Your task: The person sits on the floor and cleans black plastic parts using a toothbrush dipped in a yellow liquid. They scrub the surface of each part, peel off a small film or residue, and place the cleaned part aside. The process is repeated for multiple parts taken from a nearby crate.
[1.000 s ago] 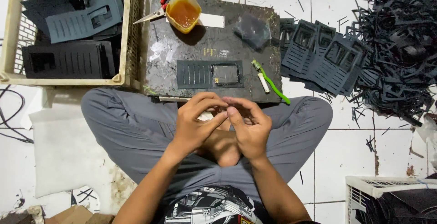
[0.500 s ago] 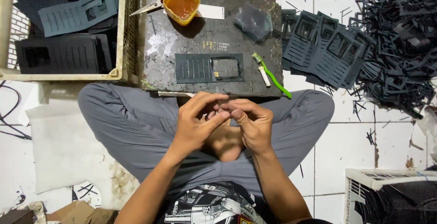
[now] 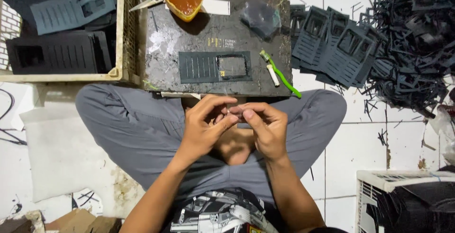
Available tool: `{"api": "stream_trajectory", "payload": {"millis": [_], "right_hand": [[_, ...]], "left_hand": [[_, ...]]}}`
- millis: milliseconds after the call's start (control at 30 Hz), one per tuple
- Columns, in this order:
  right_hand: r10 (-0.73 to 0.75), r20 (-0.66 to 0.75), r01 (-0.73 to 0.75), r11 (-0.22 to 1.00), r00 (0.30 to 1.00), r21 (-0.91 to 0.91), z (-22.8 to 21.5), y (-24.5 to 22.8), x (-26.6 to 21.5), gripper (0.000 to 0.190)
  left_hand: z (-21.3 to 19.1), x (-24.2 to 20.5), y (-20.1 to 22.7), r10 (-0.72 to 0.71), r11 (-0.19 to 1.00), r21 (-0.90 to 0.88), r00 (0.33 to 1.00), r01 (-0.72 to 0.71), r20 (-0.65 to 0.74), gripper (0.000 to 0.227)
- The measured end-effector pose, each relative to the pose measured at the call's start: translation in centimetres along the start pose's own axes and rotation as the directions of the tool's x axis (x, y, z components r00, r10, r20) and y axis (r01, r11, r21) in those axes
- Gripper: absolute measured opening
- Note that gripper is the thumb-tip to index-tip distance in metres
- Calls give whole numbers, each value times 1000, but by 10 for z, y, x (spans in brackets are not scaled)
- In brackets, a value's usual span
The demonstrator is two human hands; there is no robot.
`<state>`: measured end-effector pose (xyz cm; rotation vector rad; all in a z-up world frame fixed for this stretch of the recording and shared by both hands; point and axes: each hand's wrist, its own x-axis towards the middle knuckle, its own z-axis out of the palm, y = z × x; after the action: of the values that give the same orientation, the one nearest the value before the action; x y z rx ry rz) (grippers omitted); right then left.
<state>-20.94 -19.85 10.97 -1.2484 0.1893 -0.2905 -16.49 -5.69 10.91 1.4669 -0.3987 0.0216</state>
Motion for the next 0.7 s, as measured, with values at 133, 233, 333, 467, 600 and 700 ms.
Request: {"api": "stream_trajectory", "payload": {"millis": [133, 233, 333, 467, 600, 700], "right_hand": [[-20, 57, 23, 998, 998, -57, -10, 3, 3, 16], [-42, 136, 64, 984, 990, -167, -18, 5, 10, 15], [-74, 176, 131, 932, 982, -338, -18, 1, 12, 12], [-68, 182, 125, 939, 981, -322, -28, 14, 19, 16], [-39, 156, 82, 956, 987, -283, -38, 22, 23, 20], [-2, 138, 38, 964, 990, -264, -41, 24, 26, 20]], "left_hand": [[-1, -3, -7, -18, 999, 27, 1000, 17, 16, 29], [1, -6, -17, -15, 998, 68, 998, 11, 59, 29], [6, -11, -22, -75, 997, 39, 997, 74, 30, 37], [13, -9, -24, -195, 981, 14, 980, 196, -24, 27], [11, -3, -29, -345, 935, 46, 932, 352, -112, 18], [13, 3, -31, -358, 930, 46, 927, 365, -107, 7]]}}
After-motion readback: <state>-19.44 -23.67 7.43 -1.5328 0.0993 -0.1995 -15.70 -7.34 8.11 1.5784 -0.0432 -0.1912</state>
